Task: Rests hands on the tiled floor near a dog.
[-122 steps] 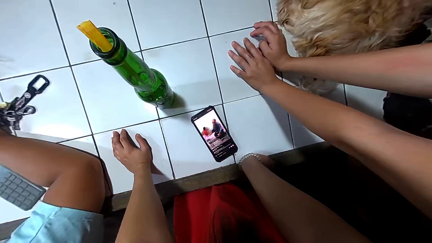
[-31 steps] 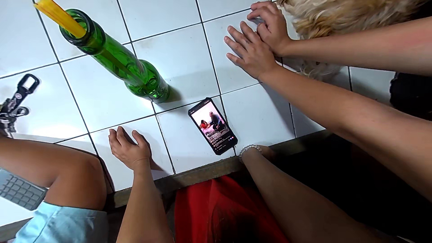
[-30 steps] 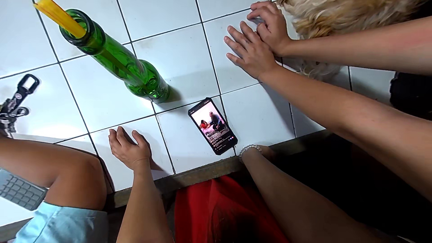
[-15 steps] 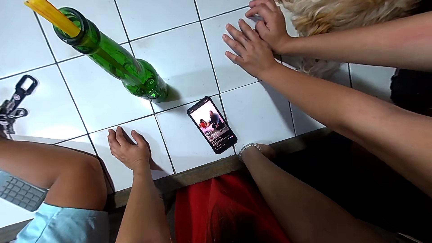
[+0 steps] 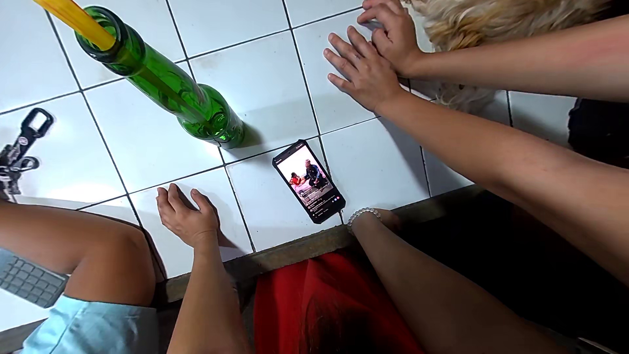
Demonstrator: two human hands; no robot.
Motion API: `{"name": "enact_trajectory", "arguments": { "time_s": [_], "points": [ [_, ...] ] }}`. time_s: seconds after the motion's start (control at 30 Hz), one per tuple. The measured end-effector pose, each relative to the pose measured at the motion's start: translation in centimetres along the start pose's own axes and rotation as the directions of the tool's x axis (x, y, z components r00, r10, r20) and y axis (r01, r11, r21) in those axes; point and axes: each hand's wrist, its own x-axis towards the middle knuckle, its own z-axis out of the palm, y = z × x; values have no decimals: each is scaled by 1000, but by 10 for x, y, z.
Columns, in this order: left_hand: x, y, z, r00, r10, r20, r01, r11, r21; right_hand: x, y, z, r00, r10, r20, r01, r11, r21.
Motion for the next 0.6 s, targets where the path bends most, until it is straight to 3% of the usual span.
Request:
{"name": "enact_trajectory", "arguments": {
  "time_s": [0.6],
  "points": [
    [1, 0, 1, 1000, -13, 4, 13, 1000, 16, 0, 0, -1, 1000, -15, 21, 16, 999, -36]
  ]
}}
